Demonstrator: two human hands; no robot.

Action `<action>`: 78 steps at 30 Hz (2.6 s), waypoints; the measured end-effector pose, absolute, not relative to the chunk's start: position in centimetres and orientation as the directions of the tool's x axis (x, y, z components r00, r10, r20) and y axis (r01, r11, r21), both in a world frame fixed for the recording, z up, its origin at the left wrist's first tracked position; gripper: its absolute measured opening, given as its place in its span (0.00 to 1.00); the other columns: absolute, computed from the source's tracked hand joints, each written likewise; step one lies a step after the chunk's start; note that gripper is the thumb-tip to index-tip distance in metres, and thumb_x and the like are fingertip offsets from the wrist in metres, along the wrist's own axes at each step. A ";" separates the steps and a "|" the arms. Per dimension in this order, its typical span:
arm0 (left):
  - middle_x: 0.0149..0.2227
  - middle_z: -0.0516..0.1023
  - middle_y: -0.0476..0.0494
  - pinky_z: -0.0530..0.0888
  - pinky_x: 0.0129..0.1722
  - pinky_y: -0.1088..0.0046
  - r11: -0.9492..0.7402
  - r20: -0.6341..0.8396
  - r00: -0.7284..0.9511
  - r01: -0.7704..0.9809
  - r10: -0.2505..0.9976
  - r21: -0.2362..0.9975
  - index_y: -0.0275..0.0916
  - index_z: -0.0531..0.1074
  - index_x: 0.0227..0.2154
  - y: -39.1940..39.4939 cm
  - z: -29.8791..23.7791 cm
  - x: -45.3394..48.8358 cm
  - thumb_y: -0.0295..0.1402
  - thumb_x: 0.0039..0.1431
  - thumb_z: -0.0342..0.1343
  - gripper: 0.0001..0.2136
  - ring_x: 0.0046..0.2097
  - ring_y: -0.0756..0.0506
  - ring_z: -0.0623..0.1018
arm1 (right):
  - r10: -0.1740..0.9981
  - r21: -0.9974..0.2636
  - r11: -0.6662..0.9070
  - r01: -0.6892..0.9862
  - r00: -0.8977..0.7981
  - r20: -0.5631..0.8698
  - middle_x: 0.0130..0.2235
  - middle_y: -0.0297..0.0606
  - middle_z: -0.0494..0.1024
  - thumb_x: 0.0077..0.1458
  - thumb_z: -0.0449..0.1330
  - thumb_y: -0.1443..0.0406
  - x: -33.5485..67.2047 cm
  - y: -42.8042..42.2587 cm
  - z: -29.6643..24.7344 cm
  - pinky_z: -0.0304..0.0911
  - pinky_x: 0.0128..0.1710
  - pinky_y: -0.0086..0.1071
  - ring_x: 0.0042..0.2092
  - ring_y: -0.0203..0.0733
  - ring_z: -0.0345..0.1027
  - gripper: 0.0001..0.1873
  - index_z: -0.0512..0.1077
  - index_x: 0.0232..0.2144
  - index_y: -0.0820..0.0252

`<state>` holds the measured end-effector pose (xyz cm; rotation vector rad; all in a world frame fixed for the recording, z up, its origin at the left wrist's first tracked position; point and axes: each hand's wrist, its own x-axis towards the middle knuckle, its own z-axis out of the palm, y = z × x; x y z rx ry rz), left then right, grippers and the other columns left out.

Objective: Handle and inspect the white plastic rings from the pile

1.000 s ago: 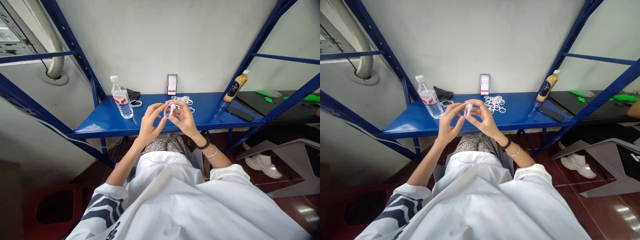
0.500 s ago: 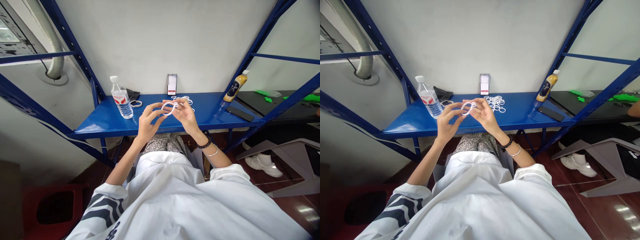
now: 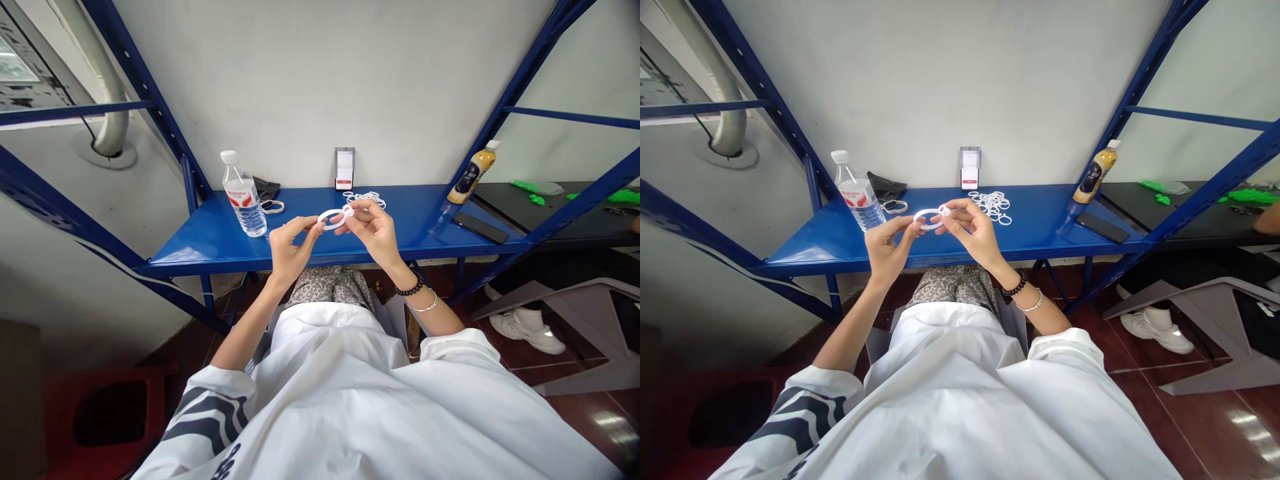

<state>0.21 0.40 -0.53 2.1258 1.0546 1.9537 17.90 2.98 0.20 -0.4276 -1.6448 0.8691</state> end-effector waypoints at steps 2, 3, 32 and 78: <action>0.30 0.83 0.45 0.77 0.31 0.75 -0.746 0.816 -0.080 0.362 0.573 0.559 0.37 0.80 0.34 0.4 -0.4 0.2 0.42 0.62 0.58 0.13 0.29 0.48 0.81 | 0.674 -0.721 0.674 -0.160 -0.266 0.689 0.38 0.33 0.82 0.58 0.63 0.56 18.0 3.1 0.2 0.75 0.42 0.36 0.33 0.37 0.78 0.13 0.69 0.43 0.53; 0.30 0.83 0.45 0.77 0.31 0.75 -0.739 0.800 -0.093 0.333 0.592 0.586 0.37 0.80 0.34 0.3 -0.3 0.2 0.42 0.61 0.58 0.13 0.29 0.48 0.81 | 0.667 -0.713 0.684 -0.151 -0.265 0.696 0.39 0.33 0.82 0.58 0.63 0.56 18.0 3.1 0.2 0.76 0.42 0.36 0.33 0.37 0.78 0.14 0.69 0.45 0.53; 0.38 0.80 0.43 0.78 0.35 0.74 -0.819 0.831 0.179 0.368 0.526 0.440 0.42 0.65 0.59 0.6 -0.1 -0.3 0.43 0.57 0.63 0.28 0.40 0.46 0.80 | 0.596 -0.604 0.797 -0.006 -0.154 0.788 0.35 0.32 0.79 0.58 0.64 0.57 18.1 2.9 0.4 0.72 0.36 0.34 0.30 0.35 0.73 0.08 0.74 0.35 0.53; 0.34 0.79 0.48 0.75 0.37 0.70 -0.806 0.927 0.173 0.563 0.331 0.183 0.41 0.72 0.48 0.0 0.1 -0.2 0.42 0.57 0.62 0.18 0.30 0.51 0.74 | 0.497 -0.500 0.866 0.011 -0.119 0.859 0.38 0.34 0.77 0.57 0.64 0.60 18.3 3.3 0.3 0.69 0.48 0.45 0.43 0.43 0.72 0.07 0.72 0.28 0.53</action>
